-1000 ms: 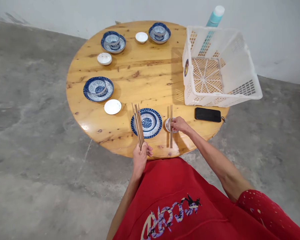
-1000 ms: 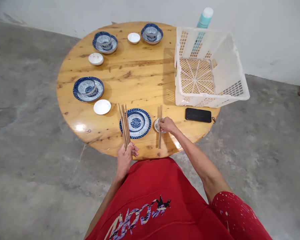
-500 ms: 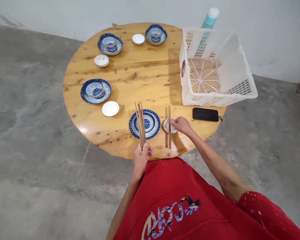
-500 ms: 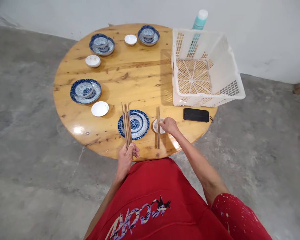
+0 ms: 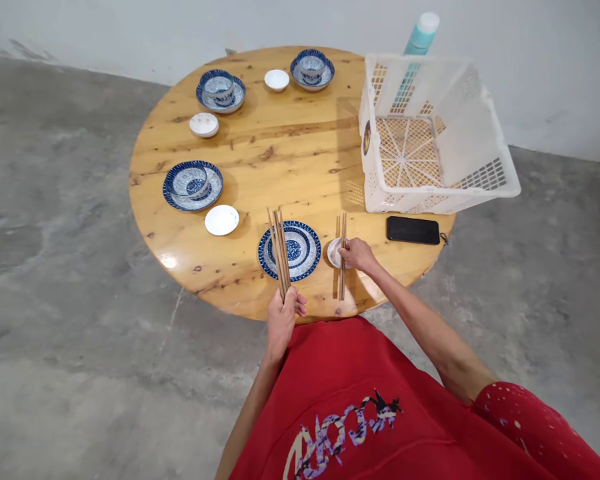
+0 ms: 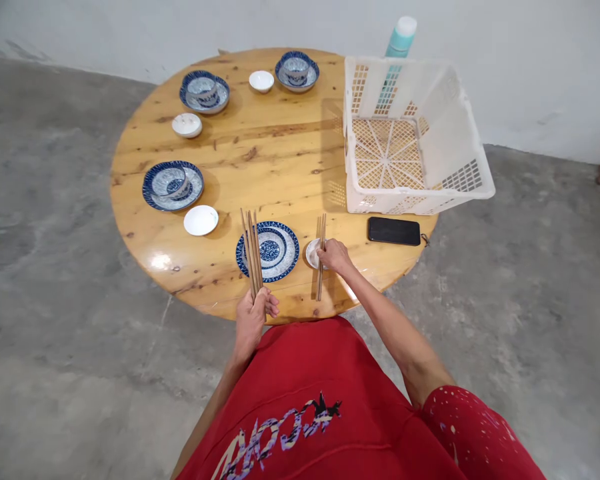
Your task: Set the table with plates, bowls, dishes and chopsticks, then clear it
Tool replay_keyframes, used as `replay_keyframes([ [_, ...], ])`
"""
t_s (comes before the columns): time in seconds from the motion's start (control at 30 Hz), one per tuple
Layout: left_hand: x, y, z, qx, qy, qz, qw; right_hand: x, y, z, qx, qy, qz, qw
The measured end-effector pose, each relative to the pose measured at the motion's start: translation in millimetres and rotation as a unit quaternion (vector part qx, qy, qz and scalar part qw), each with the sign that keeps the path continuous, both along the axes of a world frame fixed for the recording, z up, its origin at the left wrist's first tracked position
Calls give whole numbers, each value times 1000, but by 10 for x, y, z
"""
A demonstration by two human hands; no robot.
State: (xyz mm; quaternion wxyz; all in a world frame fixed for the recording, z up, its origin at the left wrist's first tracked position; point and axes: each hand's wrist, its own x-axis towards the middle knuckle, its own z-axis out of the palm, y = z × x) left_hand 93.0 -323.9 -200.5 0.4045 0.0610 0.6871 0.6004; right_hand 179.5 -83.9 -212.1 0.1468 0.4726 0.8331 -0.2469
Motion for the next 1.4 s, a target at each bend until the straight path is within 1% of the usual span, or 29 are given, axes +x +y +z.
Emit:
replay_keyframes([
  [0.3,34,89,10,-7,2,-4,1000,-9,60,50,-5,-18,42,999],
  [0.6,62,118,39,-12,6,-6,1000,-9,70,-1,1,-18,60,998],
  [0.7,68,130,39,-18,4,-7,1000,0,68,6,7,-19,63,998],
  [0.77,75,135,44,-18,3,-7,1000,23,69,44,16,-15,63,998],
  [0.87,92,143,86,-13,-7,-10,1000,74,59,160,42,8,58,997],
  [0.93,105,157,144,3,-28,-22,999,97,20,258,51,62,35,996],
  [0.97,112,168,181,16,-42,-33,998,98,-16,308,39,106,13,994],
  [1.0,120,181,220,30,-58,-45,997,89,-66,356,8,160,-12,987],
  [1.03,129,195,259,45,-73,-60,995,70,-130,402,-40,216,-36,975],
  [1.07,138,210,295,58,-86,-76,992,42,-204,447,-100,271,-56,956],
  [1.13,159,236,355,77,-102,-104,986,-32,-368,527,-223,362,-85,901],
  [1.2,180,251,391,83,-107,-126,983,-103,-517,592,-301,426,-107,846],
  [1.27,195,253,403,83,-106,-138,981,-146,-622,627,-334,465,-140,808],
  [1.33,205,244,401,83,-107,-144,980,-151,-677,624,-351,482,-169,785],
  [1.4,215,231,392,85,-113,-146,979,-128,-698,590,-366,487,-192,770],
])
